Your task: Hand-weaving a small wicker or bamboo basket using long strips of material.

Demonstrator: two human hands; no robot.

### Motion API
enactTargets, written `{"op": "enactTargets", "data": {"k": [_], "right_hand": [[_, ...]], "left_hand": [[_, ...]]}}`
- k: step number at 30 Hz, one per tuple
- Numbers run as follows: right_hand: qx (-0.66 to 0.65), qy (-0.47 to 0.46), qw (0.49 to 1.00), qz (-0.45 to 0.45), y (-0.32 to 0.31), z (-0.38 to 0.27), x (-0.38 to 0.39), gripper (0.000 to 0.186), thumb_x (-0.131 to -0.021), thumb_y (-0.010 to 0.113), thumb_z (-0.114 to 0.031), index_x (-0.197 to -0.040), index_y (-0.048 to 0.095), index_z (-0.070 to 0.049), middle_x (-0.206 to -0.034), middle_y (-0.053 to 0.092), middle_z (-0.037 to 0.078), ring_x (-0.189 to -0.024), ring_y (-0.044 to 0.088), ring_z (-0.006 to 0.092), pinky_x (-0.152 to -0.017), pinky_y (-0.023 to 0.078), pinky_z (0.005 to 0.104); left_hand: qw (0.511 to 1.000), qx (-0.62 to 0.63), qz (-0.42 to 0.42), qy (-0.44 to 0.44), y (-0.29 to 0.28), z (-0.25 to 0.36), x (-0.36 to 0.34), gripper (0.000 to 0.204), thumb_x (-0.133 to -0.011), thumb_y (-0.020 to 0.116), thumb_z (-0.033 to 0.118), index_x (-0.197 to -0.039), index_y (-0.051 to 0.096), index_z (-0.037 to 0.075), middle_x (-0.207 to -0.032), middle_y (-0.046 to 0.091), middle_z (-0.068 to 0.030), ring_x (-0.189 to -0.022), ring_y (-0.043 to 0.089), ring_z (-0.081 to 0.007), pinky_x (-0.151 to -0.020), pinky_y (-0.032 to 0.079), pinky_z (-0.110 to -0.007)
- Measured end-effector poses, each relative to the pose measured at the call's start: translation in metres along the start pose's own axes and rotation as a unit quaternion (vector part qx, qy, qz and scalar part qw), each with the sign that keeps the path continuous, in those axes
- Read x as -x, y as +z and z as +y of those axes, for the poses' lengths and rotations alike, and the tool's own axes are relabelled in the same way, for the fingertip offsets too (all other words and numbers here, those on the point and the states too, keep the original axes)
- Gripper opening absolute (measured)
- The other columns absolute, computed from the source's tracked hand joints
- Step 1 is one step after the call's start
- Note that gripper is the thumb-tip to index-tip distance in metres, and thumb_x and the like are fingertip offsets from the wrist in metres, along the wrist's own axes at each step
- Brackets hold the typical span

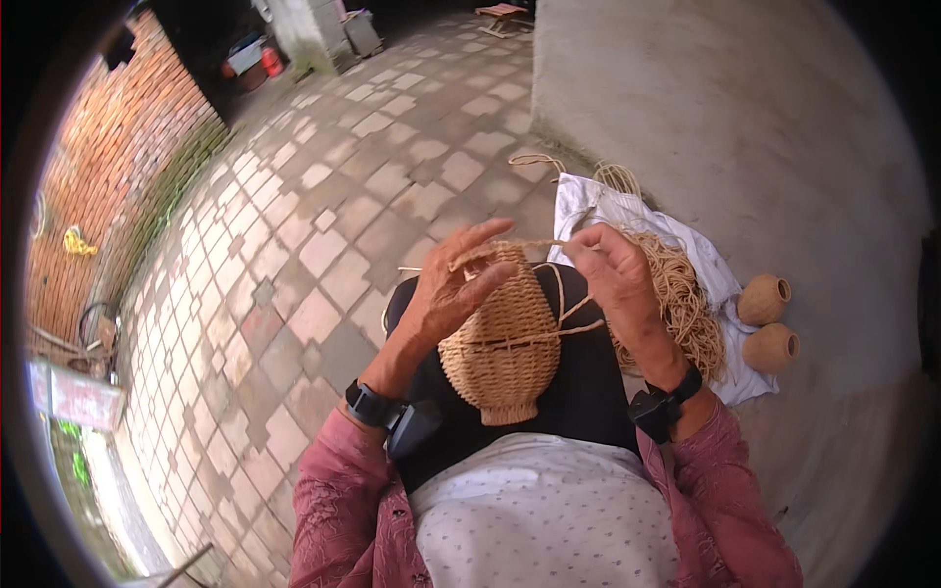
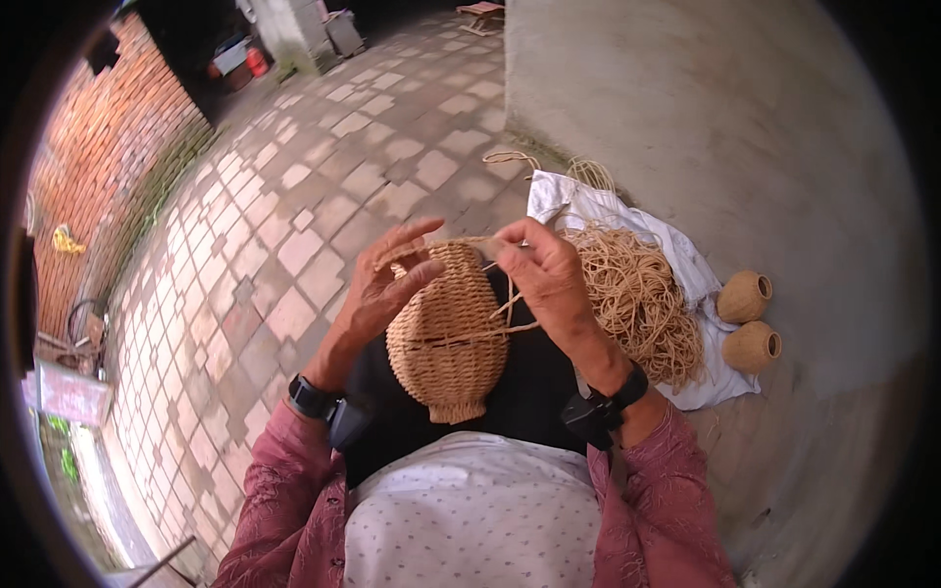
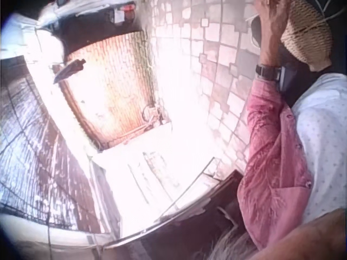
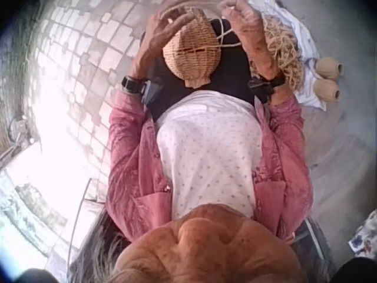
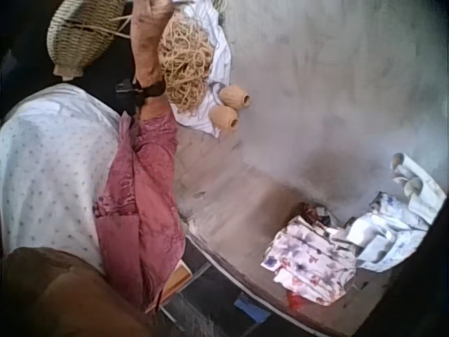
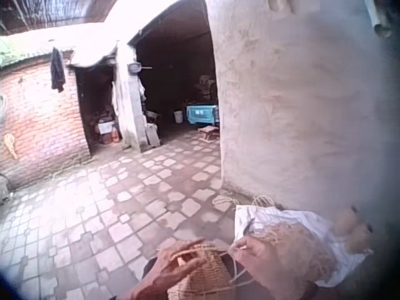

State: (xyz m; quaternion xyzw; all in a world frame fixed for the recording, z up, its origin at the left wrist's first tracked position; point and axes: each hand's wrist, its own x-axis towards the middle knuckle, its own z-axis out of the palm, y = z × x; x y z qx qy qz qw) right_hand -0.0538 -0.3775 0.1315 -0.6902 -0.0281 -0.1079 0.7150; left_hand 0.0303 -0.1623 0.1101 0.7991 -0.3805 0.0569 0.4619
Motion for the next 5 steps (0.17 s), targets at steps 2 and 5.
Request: {"op": "enactTargets", "data": {"k": [2,5], "right_hand": [[0.072,-0.033,0.996,-0.035,0.024,-0.006,0.003,0.013,-0.097,0.061,-0.013,-0.101,0.063,-0.001,-0.079,0.061,-0.005,-0.073,0.052,-0.0005,-0.061,0.042,0.0164],[0.106,-0.034,0.986,-0.125,0.043,-0.004,0.01,0.013,-0.096,0.063,-0.013,-0.103,0.065,-0.003,-0.079,0.063,-0.003,-0.075,0.054,0.0014,-0.066,0.045,0.0187]], "left_hand": [[0.924,0.362,-0.027,-0.123,-0.014,0.037,0.009,0.041,-0.094,0.066,0.026,-0.13,0.059,0.009,-0.097,0.063,-0.0027,-0.088,0.058,-0.0103,-0.076,0.05,-0.028],[0.876,0.45,-0.013,-0.176,-0.028,0.016,0.038,0.045,-0.093,0.067,0.029,-0.132,0.058,0.009,-0.134,0.053,-0.0127,-0.097,0.062,-0.0177,-0.087,0.051,-0.032]]}}
